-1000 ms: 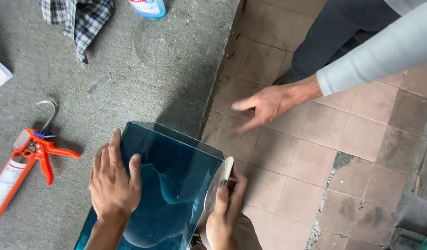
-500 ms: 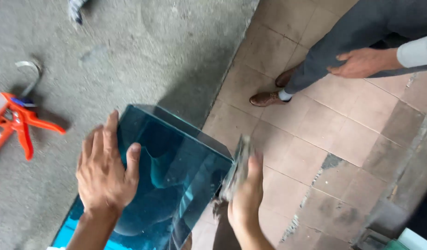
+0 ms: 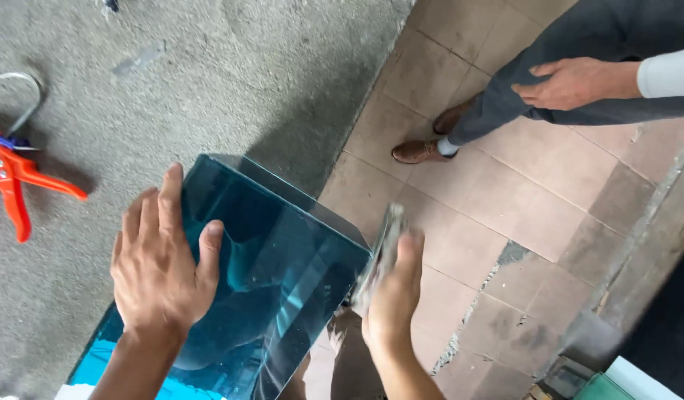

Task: Polishing the sharp edges of a blue-tinted glass panel using a handheld polishing stone to make them smooth and safe.

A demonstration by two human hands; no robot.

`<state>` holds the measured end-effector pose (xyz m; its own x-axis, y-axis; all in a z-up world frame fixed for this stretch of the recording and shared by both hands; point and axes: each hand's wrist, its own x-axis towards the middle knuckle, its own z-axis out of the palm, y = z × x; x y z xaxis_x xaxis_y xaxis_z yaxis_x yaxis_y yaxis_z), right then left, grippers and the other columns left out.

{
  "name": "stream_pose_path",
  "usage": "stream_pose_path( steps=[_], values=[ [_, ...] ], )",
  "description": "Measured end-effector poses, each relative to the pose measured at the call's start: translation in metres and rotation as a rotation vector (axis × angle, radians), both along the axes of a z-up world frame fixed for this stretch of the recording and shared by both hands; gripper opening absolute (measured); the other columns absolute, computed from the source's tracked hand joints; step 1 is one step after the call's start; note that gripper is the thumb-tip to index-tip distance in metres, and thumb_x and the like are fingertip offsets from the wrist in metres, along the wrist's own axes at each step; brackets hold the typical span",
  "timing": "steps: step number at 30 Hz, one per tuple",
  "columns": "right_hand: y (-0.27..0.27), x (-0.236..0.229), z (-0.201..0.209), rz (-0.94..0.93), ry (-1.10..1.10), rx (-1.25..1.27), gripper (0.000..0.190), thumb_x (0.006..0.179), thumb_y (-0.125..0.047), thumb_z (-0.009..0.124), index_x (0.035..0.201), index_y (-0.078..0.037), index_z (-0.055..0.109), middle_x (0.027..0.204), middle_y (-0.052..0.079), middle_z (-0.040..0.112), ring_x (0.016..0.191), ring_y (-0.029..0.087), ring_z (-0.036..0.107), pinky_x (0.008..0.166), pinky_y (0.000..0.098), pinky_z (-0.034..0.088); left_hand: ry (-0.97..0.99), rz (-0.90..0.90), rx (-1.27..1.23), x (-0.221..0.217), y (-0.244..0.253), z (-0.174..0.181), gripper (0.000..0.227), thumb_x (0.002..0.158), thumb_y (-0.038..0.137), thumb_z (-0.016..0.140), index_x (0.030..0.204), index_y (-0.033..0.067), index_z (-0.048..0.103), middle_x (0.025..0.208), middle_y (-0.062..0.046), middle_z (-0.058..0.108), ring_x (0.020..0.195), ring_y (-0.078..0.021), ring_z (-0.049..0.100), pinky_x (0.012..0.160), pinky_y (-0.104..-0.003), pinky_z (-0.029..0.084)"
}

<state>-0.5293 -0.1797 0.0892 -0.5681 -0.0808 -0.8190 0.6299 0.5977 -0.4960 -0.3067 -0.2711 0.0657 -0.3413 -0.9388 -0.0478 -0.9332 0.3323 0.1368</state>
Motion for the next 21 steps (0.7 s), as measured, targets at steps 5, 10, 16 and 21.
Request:
stream_pose_path(
  steps=[5,10,16,21],
  values=[
    [0.011,0.015,0.000,-0.027,-0.034,-0.014,0.056,0.098,-0.046,0.039,0.141,-0.018,0.062,0.141,0.014,0.060,0.113,0.032,0.061,0.083,0.0487,0.059,-0.014,0.011,0.029,0.001,-0.007,-0.003,0.079,0.114,0.055,0.035,0.177,0.0070,0.036,0.146,-0.024,0.065,0.139,-0.0456,0.060,0.097,-0.062,0.058],
    [-0.019,0.000,0.022,-0.040,-0.039,0.106,0.047,0.109,-0.046,0.035,0.134,-0.021,0.065,0.112,0.015,0.062,0.083,0.029,0.059,0.074,0.0453,0.053,-0.011,-0.012,-0.008,-0.005,-0.003,0.003,0.078,0.115,0.054,0.037,0.176,0.0034,0.039,0.139,-0.023,0.064,0.126,-0.0440,0.062,0.095,-0.057,0.056],
    [-0.053,-0.006,0.029,-0.296,-0.164,0.018,0.069,0.101,-0.055,0.044,0.154,-0.014,0.063,0.141,0.018,0.075,0.129,0.037,0.074,0.104,0.0485,0.061,-0.081,0.002,0.047,-0.006,-0.010,-0.003,0.083,0.113,0.056,0.043,0.179,0.0061,0.033,0.144,-0.020,0.063,0.140,-0.0398,0.058,0.099,-0.055,0.057],
    [-0.005,0.007,0.005,-0.124,-0.063,0.018,0.043,0.111,-0.050,0.042,0.103,-0.010,0.056,0.082,0.015,0.052,0.063,0.030,0.056,0.056,0.0452,0.046,-0.106,0.021,0.079,-0.004,-0.008,-0.001,0.085,0.112,0.058,0.042,0.180,0.0083,0.031,0.148,-0.021,0.063,0.139,-0.0409,0.058,0.103,-0.055,0.055]
  ],
)
